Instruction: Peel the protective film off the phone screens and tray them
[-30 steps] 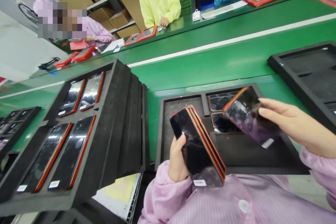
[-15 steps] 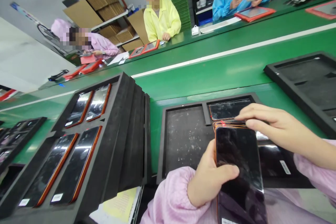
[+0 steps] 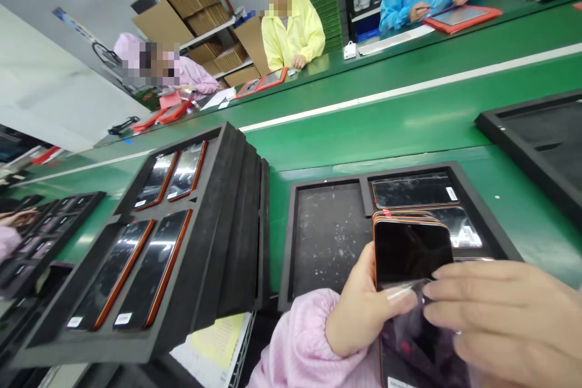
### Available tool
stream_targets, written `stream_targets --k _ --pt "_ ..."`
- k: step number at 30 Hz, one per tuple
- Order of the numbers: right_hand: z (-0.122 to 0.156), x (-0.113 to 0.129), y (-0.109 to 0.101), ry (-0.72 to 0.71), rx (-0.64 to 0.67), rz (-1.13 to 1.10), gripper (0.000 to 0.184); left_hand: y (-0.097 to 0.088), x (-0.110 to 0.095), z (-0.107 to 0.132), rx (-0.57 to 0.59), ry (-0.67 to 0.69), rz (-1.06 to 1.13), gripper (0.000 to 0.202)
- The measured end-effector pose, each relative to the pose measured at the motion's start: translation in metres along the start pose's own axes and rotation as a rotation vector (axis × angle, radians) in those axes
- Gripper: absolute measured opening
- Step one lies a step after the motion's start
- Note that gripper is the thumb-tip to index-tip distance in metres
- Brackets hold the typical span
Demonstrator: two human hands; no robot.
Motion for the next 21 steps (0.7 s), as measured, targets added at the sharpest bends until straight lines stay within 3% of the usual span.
stream_targets --k 4,8,14,18,21 --pt "-0.001 0.002 0.014 -0.188 0.143 -0.101 0.035 -0.004 -0.009 -0.004 -0.106 0.019 0.027 0.043" --pt "-0.007 -0.011 0.02 -0.21 0.121 0.032 0.038 -0.006 -0.013 -0.007 -0.163 0.032 0.157 0.039" --pt "-0.024 -0.031 0.025 -0.096 -0.003 0.172 0.033 -0.018 -0.006 -0.006 -0.229 0.024 0.358 0.029" --pt "-0.035 -0.056 0.034 0.112 -0.068 0.259 0.043 -0.021 -0.014 -0.005 -0.18 0.08 0.405 0.02" --pt "-0.038 -0.072 0.043 0.278 -0.09 0.309 0.046 -0.028 -0.016 -0.003 -0.229 0.089 0.418 0.013"
Point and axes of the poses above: each hand's wrist, its own z-axis away from the middle knuckle, its own y-axis out of the palm, x = y × z, the point moved 10 cm from there along -z, towards the middle knuckle, and after that the axes turned 11 degrees about z, right-handed, at the moved point
